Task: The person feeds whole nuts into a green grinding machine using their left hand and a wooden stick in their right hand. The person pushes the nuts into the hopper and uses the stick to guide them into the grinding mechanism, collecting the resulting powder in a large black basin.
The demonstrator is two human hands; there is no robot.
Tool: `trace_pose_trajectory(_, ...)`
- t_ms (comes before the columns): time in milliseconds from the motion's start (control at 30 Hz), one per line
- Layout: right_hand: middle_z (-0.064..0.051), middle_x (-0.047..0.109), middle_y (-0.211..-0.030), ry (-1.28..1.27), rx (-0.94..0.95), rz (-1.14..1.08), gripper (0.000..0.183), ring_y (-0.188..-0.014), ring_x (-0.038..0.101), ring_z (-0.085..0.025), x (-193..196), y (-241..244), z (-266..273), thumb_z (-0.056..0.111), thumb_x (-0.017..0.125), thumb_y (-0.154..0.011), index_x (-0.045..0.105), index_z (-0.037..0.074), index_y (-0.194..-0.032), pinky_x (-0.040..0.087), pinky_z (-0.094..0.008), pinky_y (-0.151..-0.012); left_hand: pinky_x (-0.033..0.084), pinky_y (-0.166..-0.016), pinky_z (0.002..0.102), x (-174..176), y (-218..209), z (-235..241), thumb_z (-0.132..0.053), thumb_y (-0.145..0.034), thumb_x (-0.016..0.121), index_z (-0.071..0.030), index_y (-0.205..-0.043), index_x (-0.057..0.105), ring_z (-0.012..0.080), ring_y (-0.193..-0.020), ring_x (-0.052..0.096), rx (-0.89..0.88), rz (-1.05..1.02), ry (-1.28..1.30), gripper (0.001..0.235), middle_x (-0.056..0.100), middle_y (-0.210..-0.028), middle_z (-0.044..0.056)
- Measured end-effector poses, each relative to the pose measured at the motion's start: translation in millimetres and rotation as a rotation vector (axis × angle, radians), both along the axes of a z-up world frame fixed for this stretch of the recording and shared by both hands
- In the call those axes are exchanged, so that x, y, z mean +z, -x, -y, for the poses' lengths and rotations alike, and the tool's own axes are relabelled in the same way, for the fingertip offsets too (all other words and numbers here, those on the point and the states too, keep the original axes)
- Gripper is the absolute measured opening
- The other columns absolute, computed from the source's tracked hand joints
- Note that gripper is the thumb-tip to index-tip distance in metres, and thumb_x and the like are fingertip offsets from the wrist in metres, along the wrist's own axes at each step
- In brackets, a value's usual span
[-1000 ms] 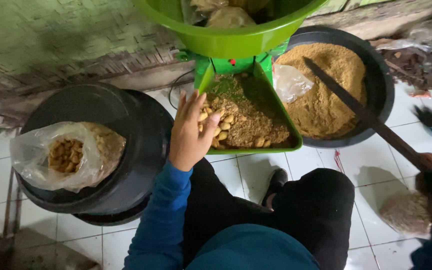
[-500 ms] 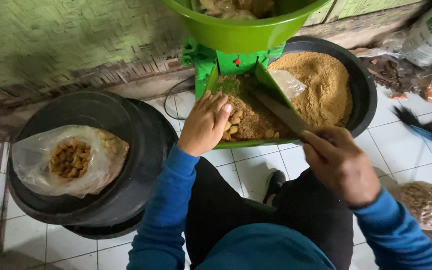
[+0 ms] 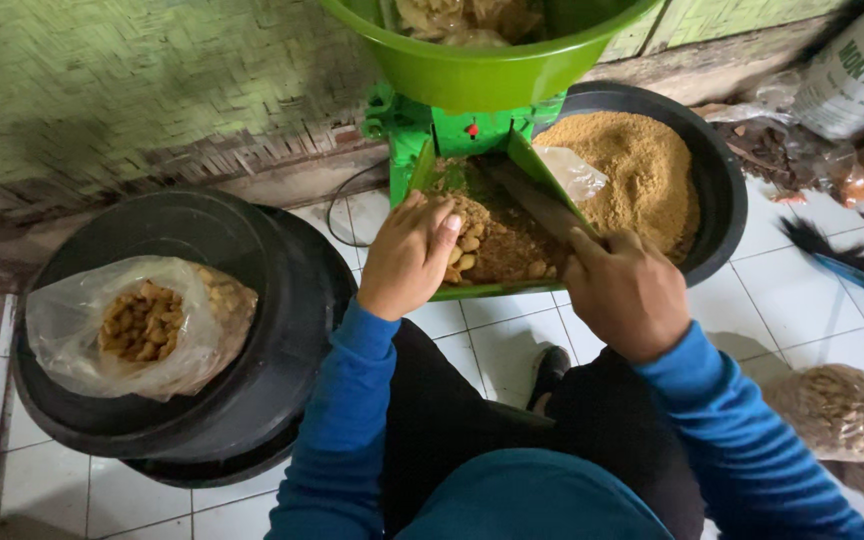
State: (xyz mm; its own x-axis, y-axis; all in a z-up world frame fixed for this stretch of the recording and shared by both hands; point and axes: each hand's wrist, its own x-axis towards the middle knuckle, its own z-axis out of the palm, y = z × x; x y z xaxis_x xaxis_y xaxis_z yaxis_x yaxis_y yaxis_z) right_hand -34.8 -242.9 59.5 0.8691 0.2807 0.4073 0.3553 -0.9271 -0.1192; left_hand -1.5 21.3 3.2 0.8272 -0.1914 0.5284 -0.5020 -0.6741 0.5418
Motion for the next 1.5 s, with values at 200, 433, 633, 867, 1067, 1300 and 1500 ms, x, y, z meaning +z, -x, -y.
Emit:
trace_pose_trajectory(200, -0.017, 0.071, -0.09, 0.094, -0.038, -0.111, 0.032, -0.071, 0.071, -0.037, -8, -17, -13, 0.033, 0.059, -0.095, 0.072, 0.018, -0.12, 0.058, -0.05, -0.06, 0.042, -0.114, 0.051, 0, -1, -1, -0.036, -0.113, 0.041, 0.002, -0.127, 0.066, 0.048, -0.127, 0.057, 0.029, 0.014, 0.023, 0.048, 0.069, -0.128, 0.024)
trace_pose_trajectory(433, -0.015, 0.071, -0.087, 0.087, -0.027, -0.186, 0.029, -0.067, 0.071, -0.035, -17, -32, -24, 0.033, 0.057, -0.098, 0.071, 0.017, -0.118, 0.057, -0.048, -0.057, 0.041, -0.112, 0.05, 4, -1, 0, -0.034, -0.113, 0.041, 0.003, -0.127, 0.067, 0.0475, -0.125, 0.058, 0.031, 0.035, 0.014, 0.048, 0.069, -0.125, 0.025)
trace_pose_trajectory(633, -0.015, 0.071, -0.09, 0.043, -0.01, -0.094, 0.029, -0.078, 0.071, -0.036, -20, -27, -22, 0.032, 0.063, -0.095, 0.073, 0.015, -0.115, 0.058, -0.046, -0.067, 0.042, -0.117, 0.048, 4, -1, 0, -0.032, -0.113, 0.04, 0.003, -0.123, 0.067, 0.0432, -0.118, 0.063, 0.024, 0.024, 0.054, 0.045, 0.071, -0.121, 0.023)
trace_pose_trajectory(867, -0.019, 0.072, -0.102, -0.115, 0.098, 0.071, 0.029, -0.088, 0.069, -0.037, 0, 0, 0, 0.02, 0.067, -0.094, 0.074, 0.006, -0.117, 0.058, -0.045, -0.078, 0.041, -0.117, 0.048, 3, -4, 1, -0.028, -0.112, 0.043, 0.004, -0.12, 0.067, 0.0436, -0.119, 0.062, 0.035, 0.027, 0.042, 0.041, 0.071, -0.121, 0.024)
trace_pose_trajectory(1067, -0.019, 0.071, -0.099, -0.208, 0.214, 0.004, 0.03, -0.086, 0.068, -0.037, -7, -4, 5, 0.02, 0.066, -0.094, 0.074, 0.004, -0.118, 0.056, -0.046, -0.079, 0.042, -0.116, 0.047, 1, -3, 1, -0.025, -0.111, 0.043, 0.005, -0.121, 0.068, 0.0434, -0.121, 0.061, 0.036, 0.021, 0.048, 0.04, 0.07, -0.123, 0.024)
trace_pose_trajectory(1300, -0.02, 0.069, -0.092, -0.011, 0.089, 0.008, 0.033, -0.085, 0.066, -0.037, -19, -25, -6, 0.022, 0.068, -0.094, 0.07, 0.004, -0.122, 0.056, -0.046, -0.078, 0.042, -0.117, 0.047, -1, -3, 0, -0.025, -0.112, 0.043, 0.006, -0.123, 0.066, 0.0427, -0.123, 0.062, 0.03, 0.032, 0.019, 0.04, 0.07, -0.124, 0.024)
trace_pose_trajectory(1500, -0.02, 0.07, -0.099, -0.088, 0.103, 0.069, 0.033, -0.088, 0.066, -0.037, 4, 14, 15, 0.022, 0.066, -0.093, 0.071, 0.004, -0.121, 0.055, -0.046, -0.08, 0.042, -0.115, 0.047, -2, -3, 0, -0.027, -0.111, 0.043, 0.006, -0.123, 0.067, 0.0448, -0.123, 0.061, 0.051, 0.004, 0.035, 0.042, 0.07, -0.123, 0.026)
